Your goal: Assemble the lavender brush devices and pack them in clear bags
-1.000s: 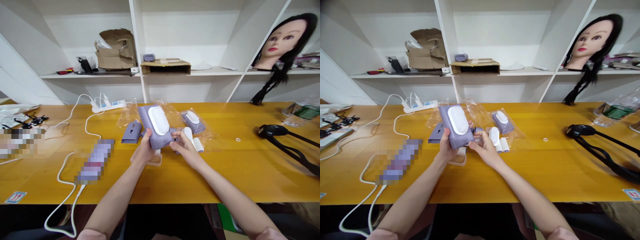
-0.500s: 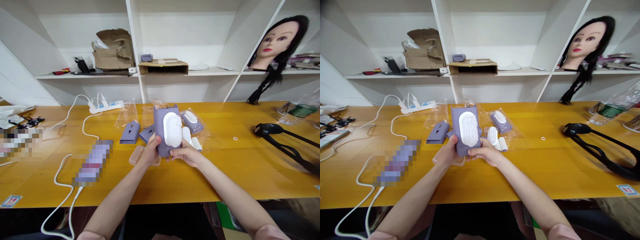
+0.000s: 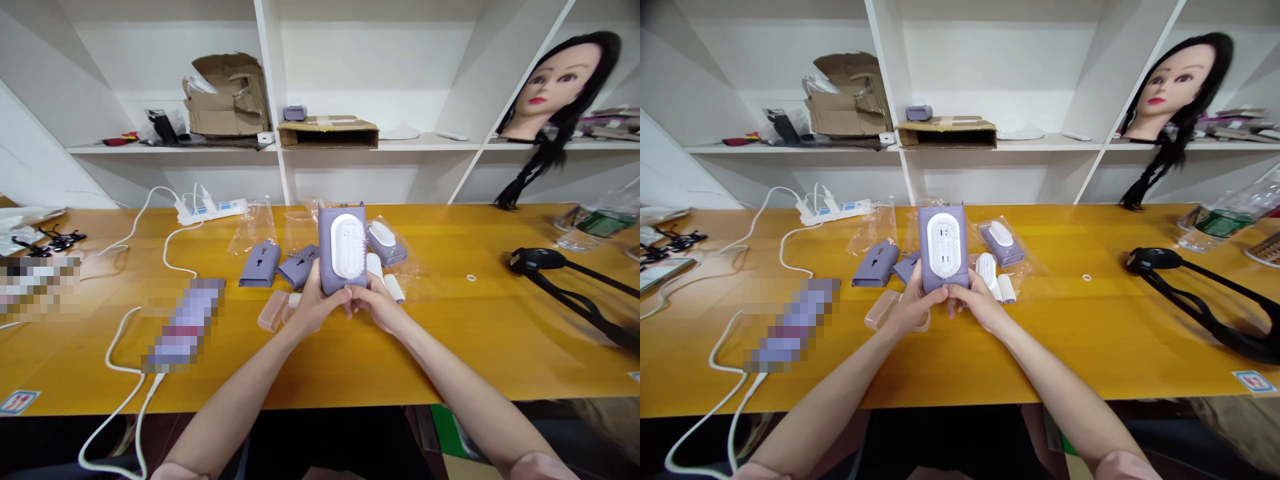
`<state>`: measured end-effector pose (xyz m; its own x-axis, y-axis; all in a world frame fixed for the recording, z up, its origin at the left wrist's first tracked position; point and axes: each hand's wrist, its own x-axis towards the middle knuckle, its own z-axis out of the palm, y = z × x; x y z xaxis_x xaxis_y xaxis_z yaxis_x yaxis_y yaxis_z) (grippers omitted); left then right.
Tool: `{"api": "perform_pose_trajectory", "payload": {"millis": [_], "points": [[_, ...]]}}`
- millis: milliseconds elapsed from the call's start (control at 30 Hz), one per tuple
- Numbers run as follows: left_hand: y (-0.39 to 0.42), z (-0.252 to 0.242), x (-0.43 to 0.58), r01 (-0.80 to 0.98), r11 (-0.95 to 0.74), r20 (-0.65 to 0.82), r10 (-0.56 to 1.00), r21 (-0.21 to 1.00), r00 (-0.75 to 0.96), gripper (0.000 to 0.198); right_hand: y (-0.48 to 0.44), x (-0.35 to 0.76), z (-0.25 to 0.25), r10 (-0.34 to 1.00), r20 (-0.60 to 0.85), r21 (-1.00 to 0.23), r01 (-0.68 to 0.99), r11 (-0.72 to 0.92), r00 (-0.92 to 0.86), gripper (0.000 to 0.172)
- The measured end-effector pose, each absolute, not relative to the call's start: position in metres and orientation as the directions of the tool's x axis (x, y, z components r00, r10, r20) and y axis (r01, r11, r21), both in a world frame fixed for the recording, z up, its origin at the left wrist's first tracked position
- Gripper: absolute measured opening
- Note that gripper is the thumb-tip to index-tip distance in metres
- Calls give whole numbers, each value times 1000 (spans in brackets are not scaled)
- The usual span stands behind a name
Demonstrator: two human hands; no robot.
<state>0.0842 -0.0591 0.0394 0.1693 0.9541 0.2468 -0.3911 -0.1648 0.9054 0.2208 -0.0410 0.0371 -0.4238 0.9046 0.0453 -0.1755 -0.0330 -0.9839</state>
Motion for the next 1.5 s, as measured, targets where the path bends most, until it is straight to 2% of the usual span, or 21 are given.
{"api": "perform_pose_trajectory", "payload": {"millis": [167,267,367,467,567,733,833,1100,1267,1500], "points": [[-56,35,84,-383,-142,229,955,913,190,52,-39,226,35,904,13,-982,-176,-69,-428,22],[-53,34,85,-324,-182,239,960,928,147,49,-39,227,34,908,18,-991,-126,-38,-418,38],[-52,37,85,-236,-243,262,963,941,53,45,-40,228,33,924,51,-998,10,59,-379,50],[-53,39,84,-182,-250,256,967,951,10,41,-43,228,35,924,112,-971,155,180,-367,47],[-53,40,83,-168,-232,234,972,958,-10,40,-45,228,39,906,199,-937,198,288,-374,41],[-52,40,82,-174,-272,274,962,946,-15,41,-43,227,42,899,309,-919,146,367,-310,38],[-53,39,83,-147,-286,290,957,947,7,38,-41,225,39,898,339,-931,40,364,-282,48],[-58,30,87,-7,-333,333,942,943,33,40,-39,223,37,936,266,-963,-99,250,-229,67],[-58,25,91,9,-286,285,958,958,43,42,-38,224,38,948,221,-973,-122,197,-229,63],[-57,21,93,91,-311,306,950,946,68,50,-40,218,38,922,357,-934,-58,352,-148,59]]}}
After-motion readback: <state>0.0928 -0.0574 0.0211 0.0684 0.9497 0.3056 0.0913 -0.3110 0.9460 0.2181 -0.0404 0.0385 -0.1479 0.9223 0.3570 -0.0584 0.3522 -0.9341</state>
